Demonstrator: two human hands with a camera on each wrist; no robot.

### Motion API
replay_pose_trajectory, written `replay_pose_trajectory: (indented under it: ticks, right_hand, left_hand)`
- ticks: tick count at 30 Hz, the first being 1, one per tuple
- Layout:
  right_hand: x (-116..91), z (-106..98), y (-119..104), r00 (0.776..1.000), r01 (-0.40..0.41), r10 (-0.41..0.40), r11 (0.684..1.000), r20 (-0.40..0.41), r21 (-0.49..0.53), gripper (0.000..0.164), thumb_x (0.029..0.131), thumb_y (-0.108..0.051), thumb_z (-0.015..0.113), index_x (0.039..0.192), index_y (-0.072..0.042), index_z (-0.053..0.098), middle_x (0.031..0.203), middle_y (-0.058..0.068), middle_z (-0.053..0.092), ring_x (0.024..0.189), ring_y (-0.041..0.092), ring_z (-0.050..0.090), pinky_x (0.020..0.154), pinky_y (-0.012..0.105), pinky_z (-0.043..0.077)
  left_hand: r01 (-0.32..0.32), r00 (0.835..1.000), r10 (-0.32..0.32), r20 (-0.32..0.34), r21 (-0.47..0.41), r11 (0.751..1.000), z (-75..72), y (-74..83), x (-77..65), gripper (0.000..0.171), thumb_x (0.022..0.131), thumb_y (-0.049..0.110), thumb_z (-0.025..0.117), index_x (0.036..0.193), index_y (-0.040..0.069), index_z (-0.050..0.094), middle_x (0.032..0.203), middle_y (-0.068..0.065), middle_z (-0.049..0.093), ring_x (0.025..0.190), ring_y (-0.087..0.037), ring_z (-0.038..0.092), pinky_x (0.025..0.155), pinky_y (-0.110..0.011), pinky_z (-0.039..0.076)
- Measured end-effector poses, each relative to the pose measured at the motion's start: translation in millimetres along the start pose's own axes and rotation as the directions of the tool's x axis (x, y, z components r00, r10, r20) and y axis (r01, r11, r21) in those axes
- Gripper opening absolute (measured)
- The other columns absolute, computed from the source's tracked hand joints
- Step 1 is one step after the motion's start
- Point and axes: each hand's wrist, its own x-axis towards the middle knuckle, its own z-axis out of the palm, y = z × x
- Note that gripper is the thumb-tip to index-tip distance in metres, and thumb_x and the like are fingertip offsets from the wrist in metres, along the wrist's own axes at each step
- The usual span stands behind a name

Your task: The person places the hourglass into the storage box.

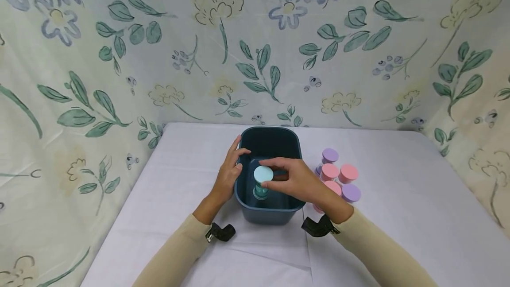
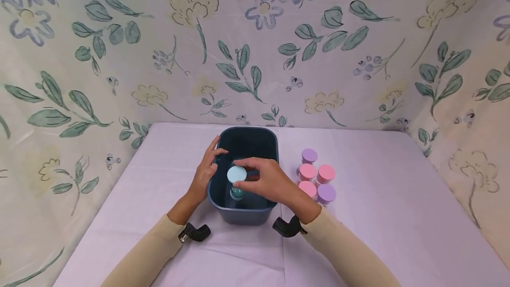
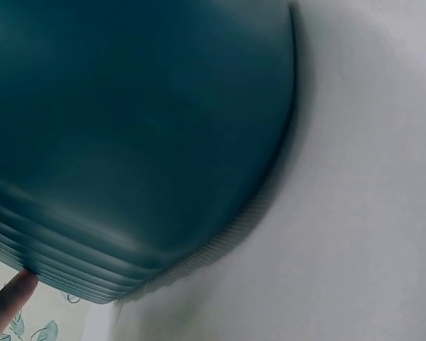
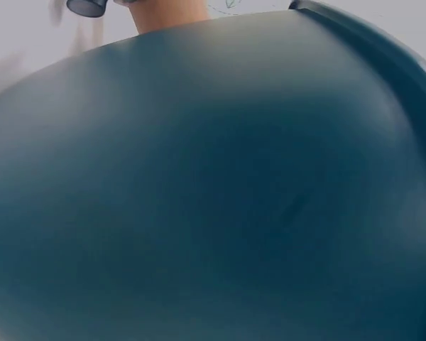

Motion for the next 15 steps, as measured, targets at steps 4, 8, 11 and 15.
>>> replay_pose_trajectory:
  ticks: [4,8,11,15]
  right_hand:
    - [-2.3,2.7,0.7,0.999,-0.007,0.010,0.998,0.037,-0.062,0.048,0.081,-0.022,0.078,0.124,-0.009,0.063,0.120,0.006,0.064,0.101,0.019,0.066,0.078,0.030,0.055]
    - [-2.4,3.9,1.2,0.998,-0.016,0.023,0.992,0.052,-0.124,0.047,0.081,-0.022,0.078,0.123,-0.009,0.064,0.120,0.006,0.064,0.101,0.019,0.066,0.080,0.030,0.055]
    - [-0.6,3.7,1.5,0.998,-0.012,0.021,0.988,0.060,-0.152,0.047,0.081,-0.020,0.077,0.125,-0.007,0.063,0.122,0.007,0.064,0.101,0.019,0.066,0.080,0.030,0.055]
    - [2.2,2.6,1.3,0.996,0.014,0.005,0.978,0.089,-0.209,0.048,0.083,-0.020,0.076,0.126,-0.006,0.062,0.121,0.006,0.064,0.098,0.016,0.064,0.078,0.027,0.055]
  left_hand:
    - [0.001,1.000,-0.001,0.007,-0.009,1.000,2.9,-0.1,-2.2,0.041,0.097,0.026,0.032,0.133,0.017,0.049,0.162,-0.004,0.010,0.147,-0.022,0.011,0.107,-0.068,0.017]
    - [0.008,1.000,-0.008,0.006,-0.004,1.000,3.0,1.7,-1.7,0.041,0.098,0.029,0.032,0.133,0.018,0.048,0.162,-0.002,0.010,0.147,-0.022,0.011,0.106,-0.069,0.018]
    - [0.012,1.000,-0.012,0.005,0.002,1.000,1.7,1.8,-0.3,0.044,0.099,0.038,0.031,0.133,0.017,0.048,0.162,-0.003,0.010,0.147,-0.022,0.011,0.103,-0.070,0.021]
    - [0.009,1.000,-0.009,0.005,0.011,1.000,-0.2,1.5,1.1,0.047,0.099,0.041,0.030,0.133,0.015,0.048,0.162,-0.007,0.010,0.147,-0.023,0.011,0.102,-0.071,0.022]
